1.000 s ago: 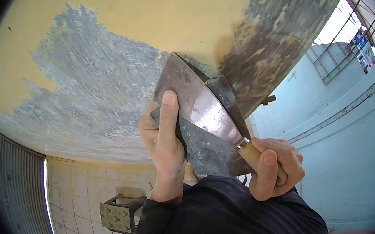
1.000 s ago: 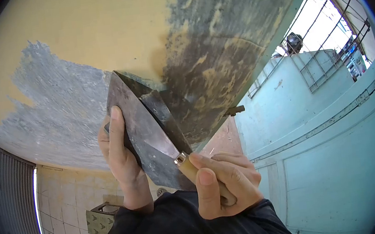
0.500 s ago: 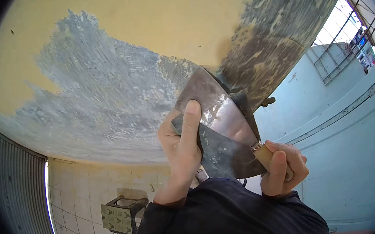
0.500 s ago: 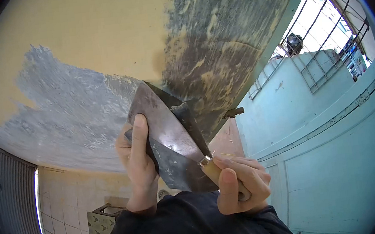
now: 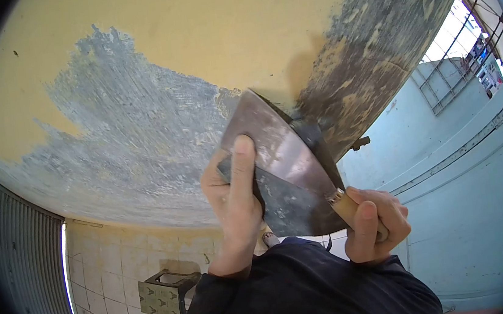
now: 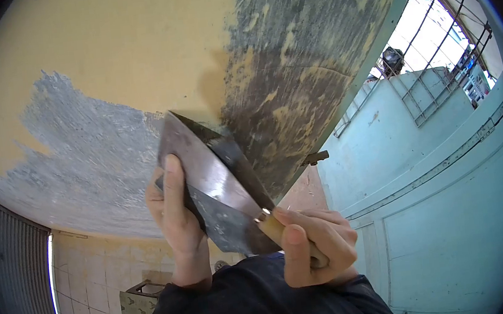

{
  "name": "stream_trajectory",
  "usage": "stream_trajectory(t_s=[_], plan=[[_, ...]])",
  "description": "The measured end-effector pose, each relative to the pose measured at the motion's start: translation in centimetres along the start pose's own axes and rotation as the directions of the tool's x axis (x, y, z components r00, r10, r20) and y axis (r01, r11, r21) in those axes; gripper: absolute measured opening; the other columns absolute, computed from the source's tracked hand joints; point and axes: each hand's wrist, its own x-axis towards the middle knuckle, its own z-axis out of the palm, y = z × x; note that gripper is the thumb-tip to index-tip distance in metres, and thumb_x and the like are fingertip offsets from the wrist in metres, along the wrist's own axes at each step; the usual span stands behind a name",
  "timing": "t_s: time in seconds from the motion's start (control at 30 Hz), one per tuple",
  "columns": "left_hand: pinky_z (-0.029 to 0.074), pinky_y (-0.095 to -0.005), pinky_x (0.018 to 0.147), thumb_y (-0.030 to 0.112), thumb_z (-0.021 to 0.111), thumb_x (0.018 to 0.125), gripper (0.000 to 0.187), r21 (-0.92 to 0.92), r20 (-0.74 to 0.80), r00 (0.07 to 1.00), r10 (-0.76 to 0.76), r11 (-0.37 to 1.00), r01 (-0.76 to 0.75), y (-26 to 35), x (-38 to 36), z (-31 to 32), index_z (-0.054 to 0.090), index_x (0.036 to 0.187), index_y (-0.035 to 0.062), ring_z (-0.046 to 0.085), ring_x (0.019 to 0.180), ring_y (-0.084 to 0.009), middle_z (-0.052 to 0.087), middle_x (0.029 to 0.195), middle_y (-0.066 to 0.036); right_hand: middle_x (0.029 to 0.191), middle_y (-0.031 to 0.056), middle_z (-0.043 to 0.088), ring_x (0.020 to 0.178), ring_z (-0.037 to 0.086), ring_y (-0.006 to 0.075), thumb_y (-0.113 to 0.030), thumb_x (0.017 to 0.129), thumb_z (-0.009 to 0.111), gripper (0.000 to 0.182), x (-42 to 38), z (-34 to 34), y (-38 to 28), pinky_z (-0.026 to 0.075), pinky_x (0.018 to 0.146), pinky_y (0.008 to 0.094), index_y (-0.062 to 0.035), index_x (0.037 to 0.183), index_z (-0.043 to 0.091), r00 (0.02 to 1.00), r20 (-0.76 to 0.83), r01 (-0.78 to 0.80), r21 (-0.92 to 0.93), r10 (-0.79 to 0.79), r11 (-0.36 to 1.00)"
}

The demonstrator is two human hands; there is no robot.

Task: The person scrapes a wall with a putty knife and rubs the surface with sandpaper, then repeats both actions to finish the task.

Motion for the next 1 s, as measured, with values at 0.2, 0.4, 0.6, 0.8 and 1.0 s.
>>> stream_trajectory(t_s=[0.2,0.4,0.6,0.8,1.0], plan=[[0.035,-0.0202,0.067,0.021,0.066,0.105,0.024,-0.074,0.007,1.0,-0.029,0.997,0.03,0.4,0.0,0.0,0.069,0.089,0.0022,0.046,0.077,-0.0016,0.061,0.083,0.005,0.074,0.0196,0.074,0.056,0.073,0.0272,-0.008,0.092,0.066,0.022,-0.2,0.2,-0.1,0.058,0.056,0.0324,0.0136,0.093,0.072,0.994,0.062,0.088,0.015,-0.088,0.996],[0.042,-0.0223,0.067,0.022,0.071,0.103,0.025,0.058,0.124,0.991,-0.056,0.997,0.049,0.1,-0.5,-1.6,0.074,0.096,-0.0017,0.053,0.077,-0.0037,0.067,0.085,0.003,0.074,0.0204,0.074,0.059,0.074,0.0267,-0.01,0.093,0.067,0.024,-1.4,-0.9,1.8,0.059,0.059,0.0321,0.0133,0.093,0.072,0.996,0.068,0.042,0.091,-0.048,0.995],[0.044,-0.0219,0.065,0.023,0.075,0.1,0.029,0.323,0.214,0.976,-0.041,0.946,-0.031,1.1,-0.1,-1.3,0.076,0.11,-0.0037,0.055,0.074,-0.0035,0.069,0.081,0.002,0.065,0.0129,0.07,0.051,0.066,0.0193,-0.014,0.093,0.071,0.025,-3.4,-2.3,2.6,0.05,0.052,0.0283,0.0092,0.102,0.068,0.934,0.337,-0.128,-0.003,0.122,0.992],[0.048,-0.024,0.063,0.017,0.078,0.095,0.023,0.473,0.404,0.908,-0.114,0.875,-0.1,1.4,0.7,-2.0,0.077,0.109,-0.0005,0.059,0.069,-0.006,0.073,0.078,-0.004,0.052,0.0055,0.054,0.04,0.046,0.0121,-0.013,0.093,0.07,0.023,-6.1,-2.5,2.6,0.031,0.043,0.0298,0.0039,0.103,0.059,0.816,0.439,-0.414,-0.01,0.377,0.91],[0.046,-0.0222,0.064,0.007,0.076,0.092,0.014,0.526,0.475,0.868,-0.144,0.838,-0.149,2.0,0.1,-1.6,0.077,0.104,-0.0006,0.058,0.072,-0.0055,0.071,0.081,-0.004,0.049,-0.001,0.044,0.043,0.039,0.0047,-0.01,0.098,0.063,0.024,-7.8,-1.6,2.3,0.025,0.043,0.0277,0.0084,0.112,0.056,0.903,0.184,-0.406,0.062,0.389,0.912]])
